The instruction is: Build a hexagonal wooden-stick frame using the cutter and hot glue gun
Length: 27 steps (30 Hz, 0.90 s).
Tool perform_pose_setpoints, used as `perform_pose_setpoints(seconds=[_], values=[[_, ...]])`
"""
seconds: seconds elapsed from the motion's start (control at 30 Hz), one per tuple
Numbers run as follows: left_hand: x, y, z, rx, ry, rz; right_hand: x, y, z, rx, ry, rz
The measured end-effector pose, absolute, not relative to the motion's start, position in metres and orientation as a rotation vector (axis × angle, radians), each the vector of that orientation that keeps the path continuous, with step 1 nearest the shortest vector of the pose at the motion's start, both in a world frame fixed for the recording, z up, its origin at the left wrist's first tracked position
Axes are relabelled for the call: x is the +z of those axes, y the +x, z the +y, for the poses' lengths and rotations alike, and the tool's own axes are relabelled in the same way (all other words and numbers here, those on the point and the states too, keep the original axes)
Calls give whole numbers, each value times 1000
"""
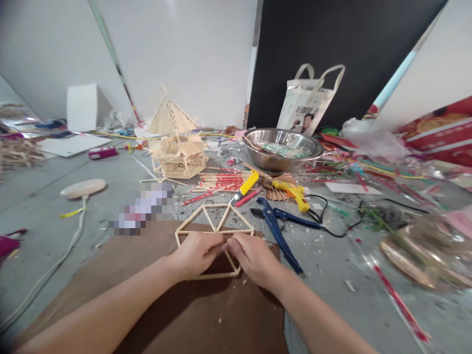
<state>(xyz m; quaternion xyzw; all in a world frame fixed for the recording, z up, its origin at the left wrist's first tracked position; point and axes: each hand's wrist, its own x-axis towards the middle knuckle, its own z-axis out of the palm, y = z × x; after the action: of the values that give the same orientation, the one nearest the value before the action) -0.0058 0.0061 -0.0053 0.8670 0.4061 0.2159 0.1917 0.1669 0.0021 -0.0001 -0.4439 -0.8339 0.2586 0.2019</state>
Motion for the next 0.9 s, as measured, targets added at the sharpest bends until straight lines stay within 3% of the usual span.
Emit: perform_pose_setpoints(seconds=[0.7,0.8,0.9], values=[[-1,-1,6,644,2169,973,5,165,-4,1348,-1098,-1811],[-4,-2,7,621,2184,1045,7,169,-1,1245,-1074,-1793],[-5,-3,9,645,2166,1085,4,180,8,905,-1236,-1861]])
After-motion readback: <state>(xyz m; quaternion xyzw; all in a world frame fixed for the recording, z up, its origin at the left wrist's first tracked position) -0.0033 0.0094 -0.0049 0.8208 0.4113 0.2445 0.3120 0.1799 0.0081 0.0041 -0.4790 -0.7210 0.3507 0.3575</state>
